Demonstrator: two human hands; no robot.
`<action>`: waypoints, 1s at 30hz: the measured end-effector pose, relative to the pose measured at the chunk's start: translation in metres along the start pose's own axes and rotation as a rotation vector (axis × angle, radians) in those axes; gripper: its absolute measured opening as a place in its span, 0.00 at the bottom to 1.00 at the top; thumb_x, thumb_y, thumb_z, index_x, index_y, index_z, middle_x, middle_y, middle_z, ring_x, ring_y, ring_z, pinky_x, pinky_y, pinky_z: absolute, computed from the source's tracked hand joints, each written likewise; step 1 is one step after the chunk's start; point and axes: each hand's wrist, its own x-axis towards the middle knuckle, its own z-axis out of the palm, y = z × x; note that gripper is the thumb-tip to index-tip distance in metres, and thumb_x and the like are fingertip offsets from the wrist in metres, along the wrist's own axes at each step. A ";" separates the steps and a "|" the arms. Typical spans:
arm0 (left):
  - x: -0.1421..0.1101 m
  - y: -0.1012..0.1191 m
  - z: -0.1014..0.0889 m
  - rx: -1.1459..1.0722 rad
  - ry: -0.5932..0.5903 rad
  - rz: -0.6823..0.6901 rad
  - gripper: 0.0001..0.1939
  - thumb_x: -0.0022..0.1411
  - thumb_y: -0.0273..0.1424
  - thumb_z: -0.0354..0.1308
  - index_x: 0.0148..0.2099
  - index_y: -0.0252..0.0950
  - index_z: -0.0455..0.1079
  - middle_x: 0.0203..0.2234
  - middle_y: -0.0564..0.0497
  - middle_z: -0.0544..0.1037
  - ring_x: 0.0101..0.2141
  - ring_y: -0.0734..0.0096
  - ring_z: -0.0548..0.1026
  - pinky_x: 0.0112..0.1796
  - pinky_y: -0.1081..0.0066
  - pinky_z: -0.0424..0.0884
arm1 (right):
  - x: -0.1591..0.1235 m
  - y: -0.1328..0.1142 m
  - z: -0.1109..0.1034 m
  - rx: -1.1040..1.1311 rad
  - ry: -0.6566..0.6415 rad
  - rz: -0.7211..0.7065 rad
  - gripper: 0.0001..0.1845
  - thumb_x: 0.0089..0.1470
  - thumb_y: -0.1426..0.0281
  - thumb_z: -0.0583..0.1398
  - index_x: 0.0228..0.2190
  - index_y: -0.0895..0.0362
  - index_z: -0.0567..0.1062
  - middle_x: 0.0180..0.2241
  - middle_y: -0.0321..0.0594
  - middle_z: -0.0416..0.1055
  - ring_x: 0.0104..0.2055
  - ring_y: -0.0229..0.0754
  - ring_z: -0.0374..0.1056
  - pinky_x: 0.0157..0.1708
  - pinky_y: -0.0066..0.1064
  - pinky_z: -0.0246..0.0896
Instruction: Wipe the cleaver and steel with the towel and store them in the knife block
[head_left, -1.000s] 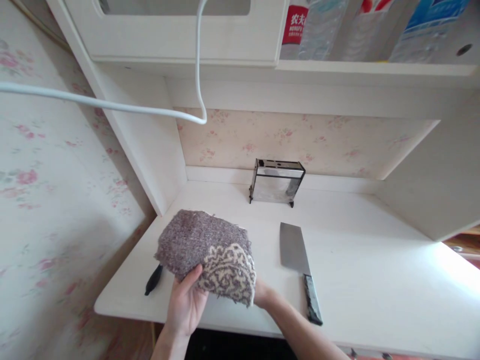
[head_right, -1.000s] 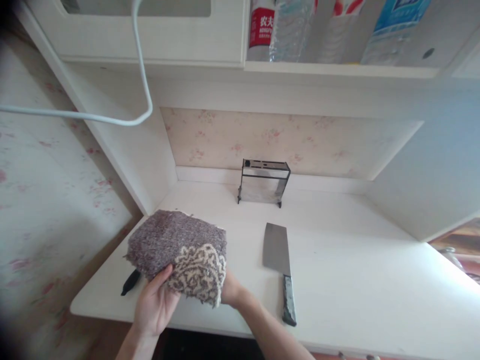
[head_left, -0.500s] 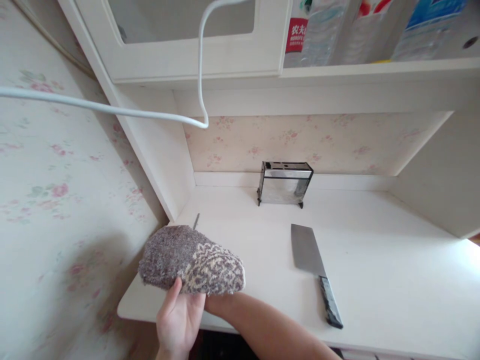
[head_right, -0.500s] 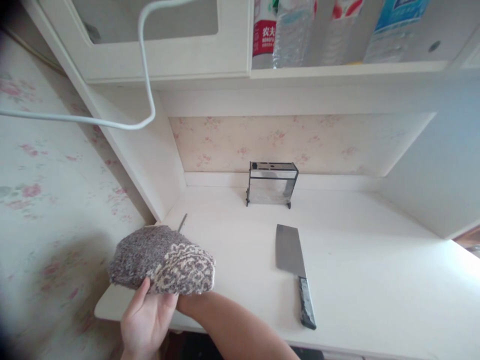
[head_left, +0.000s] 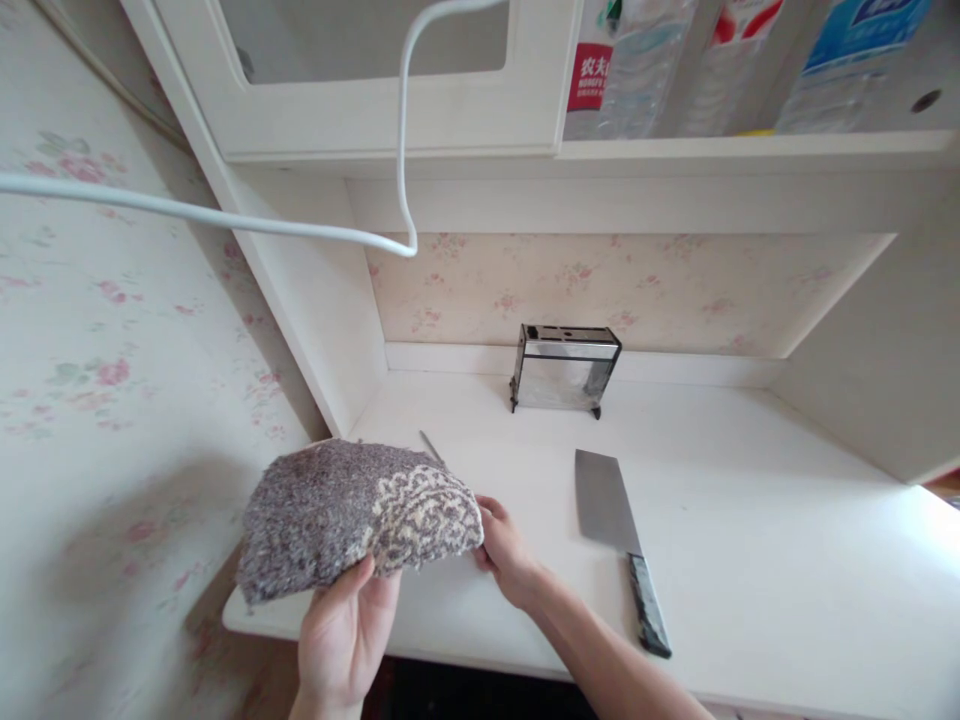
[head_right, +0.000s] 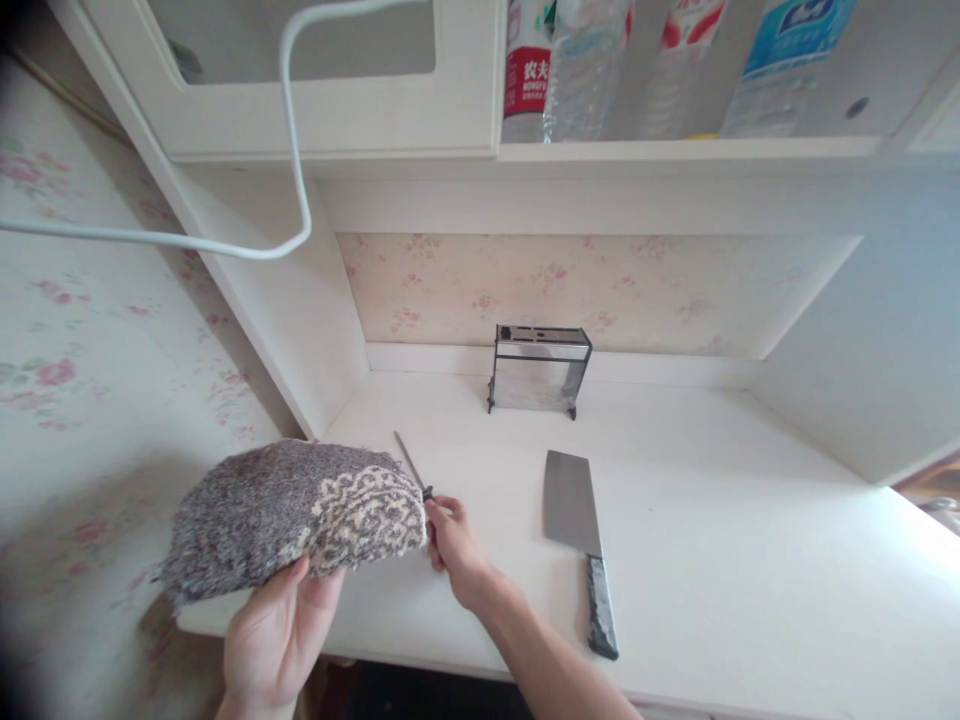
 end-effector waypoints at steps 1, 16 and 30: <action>0.001 -0.001 0.003 0.009 0.007 0.007 0.33 0.60 0.16 0.48 0.61 0.55 0.62 0.51 0.56 0.75 0.57 0.64 0.67 0.58 0.58 0.61 | -0.005 -0.002 -0.010 -0.003 0.025 -0.006 0.18 0.53 0.56 0.60 0.38 0.57 0.68 0.19 0.25 0.59 0.13 0.26 0.47 0.11 0.19 0.36; 0.010 -0.076 0.047 -0.101 -0.191 -0.354 0.20 0.60 0.28 0.52 0.54 0.38 0.71 0.46 0.45 0.78 0.52 0.57 0.72 0.58 0.56 0.58 | -0.101 -0.014 -0.012 0.167 -0.217 -0.074 0.27 0.52 0.46 0.57 0.41 0.55 0.61 0.19 0.23 0.60 0.08 0.25 0.46 0.05 0.17 0.39; 0.007 -0.088 0.019 0.190 -0.143 -0.297 0.11 0.56 0.31 0.62 0.43 0.43 0.76 0.41 0.49 0.80 0.45 0.58 0.74 0.37 0.67 0.74 | -0.107 -0.011 -0.026 0.145 -0.351 -0.079 0.26 0.54 0.46 0.56 0.35 0.57 0.62 0.14 0.23 0.58 0.07 0.24 0.44 0.05 0.17 0.37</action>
